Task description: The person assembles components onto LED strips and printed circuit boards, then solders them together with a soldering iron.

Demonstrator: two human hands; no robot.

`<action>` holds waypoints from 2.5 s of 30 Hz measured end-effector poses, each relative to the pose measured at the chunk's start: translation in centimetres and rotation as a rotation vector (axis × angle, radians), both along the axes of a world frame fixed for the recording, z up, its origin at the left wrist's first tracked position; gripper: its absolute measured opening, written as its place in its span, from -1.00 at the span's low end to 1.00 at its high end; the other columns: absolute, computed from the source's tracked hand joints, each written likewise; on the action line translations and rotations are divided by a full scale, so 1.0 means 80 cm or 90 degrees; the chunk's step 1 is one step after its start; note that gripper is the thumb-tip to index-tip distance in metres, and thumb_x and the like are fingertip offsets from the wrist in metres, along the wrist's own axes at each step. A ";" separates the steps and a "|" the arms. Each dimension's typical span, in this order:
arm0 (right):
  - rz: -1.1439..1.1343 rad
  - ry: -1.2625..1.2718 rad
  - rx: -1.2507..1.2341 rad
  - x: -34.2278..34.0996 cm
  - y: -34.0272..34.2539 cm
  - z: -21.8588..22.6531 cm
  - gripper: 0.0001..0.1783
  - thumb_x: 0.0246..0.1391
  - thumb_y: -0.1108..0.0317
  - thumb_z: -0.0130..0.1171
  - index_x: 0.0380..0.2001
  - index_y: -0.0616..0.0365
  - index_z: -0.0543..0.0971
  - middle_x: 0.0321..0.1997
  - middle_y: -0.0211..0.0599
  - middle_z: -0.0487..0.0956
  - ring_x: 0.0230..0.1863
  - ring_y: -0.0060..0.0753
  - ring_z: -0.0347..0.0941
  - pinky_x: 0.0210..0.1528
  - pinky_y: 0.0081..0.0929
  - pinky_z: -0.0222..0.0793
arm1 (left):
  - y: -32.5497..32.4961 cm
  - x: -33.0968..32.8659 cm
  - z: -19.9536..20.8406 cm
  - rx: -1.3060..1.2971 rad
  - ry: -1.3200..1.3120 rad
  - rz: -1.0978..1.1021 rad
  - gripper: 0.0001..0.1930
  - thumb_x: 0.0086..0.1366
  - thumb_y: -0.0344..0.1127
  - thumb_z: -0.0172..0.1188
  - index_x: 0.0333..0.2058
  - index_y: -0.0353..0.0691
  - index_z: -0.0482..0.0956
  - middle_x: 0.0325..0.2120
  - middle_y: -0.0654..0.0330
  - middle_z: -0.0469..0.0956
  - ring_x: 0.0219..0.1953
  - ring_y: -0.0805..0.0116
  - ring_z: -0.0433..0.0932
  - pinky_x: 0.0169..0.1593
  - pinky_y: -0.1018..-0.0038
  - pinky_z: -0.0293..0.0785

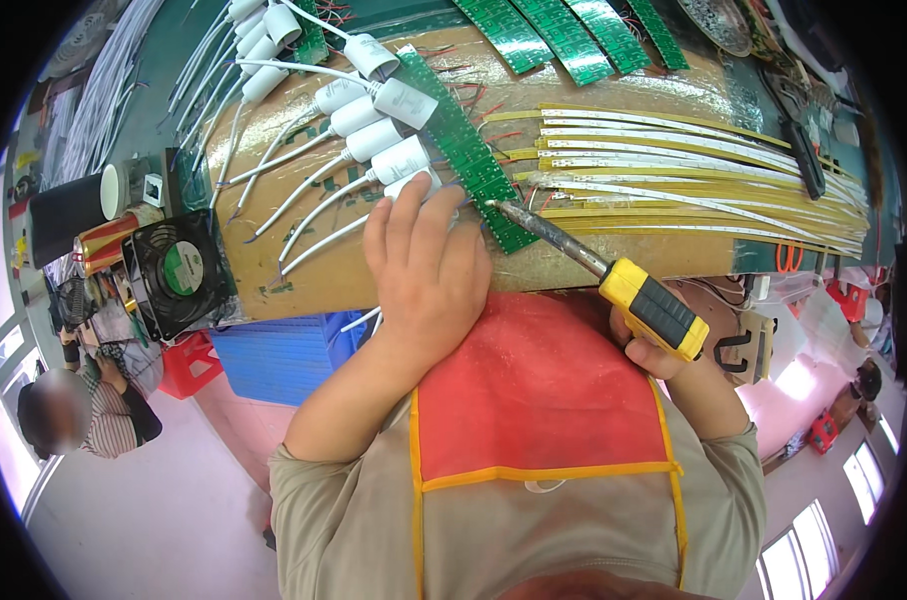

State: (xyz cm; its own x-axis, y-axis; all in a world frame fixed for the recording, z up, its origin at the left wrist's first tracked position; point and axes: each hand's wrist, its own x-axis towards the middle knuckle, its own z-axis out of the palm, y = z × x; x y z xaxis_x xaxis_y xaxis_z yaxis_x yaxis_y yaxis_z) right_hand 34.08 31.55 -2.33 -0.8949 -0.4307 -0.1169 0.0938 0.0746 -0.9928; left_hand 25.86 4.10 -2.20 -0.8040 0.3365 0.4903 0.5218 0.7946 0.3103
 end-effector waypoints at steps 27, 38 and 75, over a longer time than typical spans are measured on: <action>-0.031 -0.109 -0.026 0.020 0.009 -0.011 -0.52 -0.10 0.07 0.32 -0.24 0.19 0.43 -0.49 -0.46 0.35 -0.49 -0.58 0.25 -0.46 -0.61 0.17 | -0.002 -0.005 -0.005 0.033 -0.040 0.000 -0.80 -0.07 -0.47 0.23 -0.39 -0.17 0.53 -0.12 0.14 0.50 0.05 0.03 0.41 0.13 0.10 0.23; -0.017 -0.124 -0.034 0.024 0.013 -0.018 -0.52 -0.07 0.14 0.28 -0.18 0.21 0.41 -0.45 -0.44 0.36 -0.48 -0.58 0.24 -0.45 -0.61 0.18 | -0.003 -0.005 -0.005 0.038 -0.036 -0.002 -0.81 -0.09 -0.49 0.22 -0.41 -0.18 0.53 -0.12 0.12 0.51 0.03 0.02 0.43 0.13 0.10 0.24; -0.027 -0.152 -0.002 0.021 0.012 -0.007 -0.52 -0.11 0.11 0.29 -0.23 0.21 0.40 -0.50 -0.44 0.35 -0.49 -0.57 0.24 -0.47 -0.61 0.15 | -0.002 -0.008 0.001 -0.016 -0.032 -0.012 -0.87 -0.09 -0.46 0.24 -0.47 -0.17 0.58 -0.17 0.15 0.52 0.02 0.03 0.42 0.12 0.07 0.25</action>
State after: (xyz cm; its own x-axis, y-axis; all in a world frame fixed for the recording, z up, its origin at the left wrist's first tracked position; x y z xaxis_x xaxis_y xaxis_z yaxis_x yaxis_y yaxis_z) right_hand 35.80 32.53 -2.87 -0.8593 -0.3937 -0.3266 0.3292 0.0631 -0.9421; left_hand 25.26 3.95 -2.14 -0.8211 0.3626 0.4408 0.5203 0.7929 0.3172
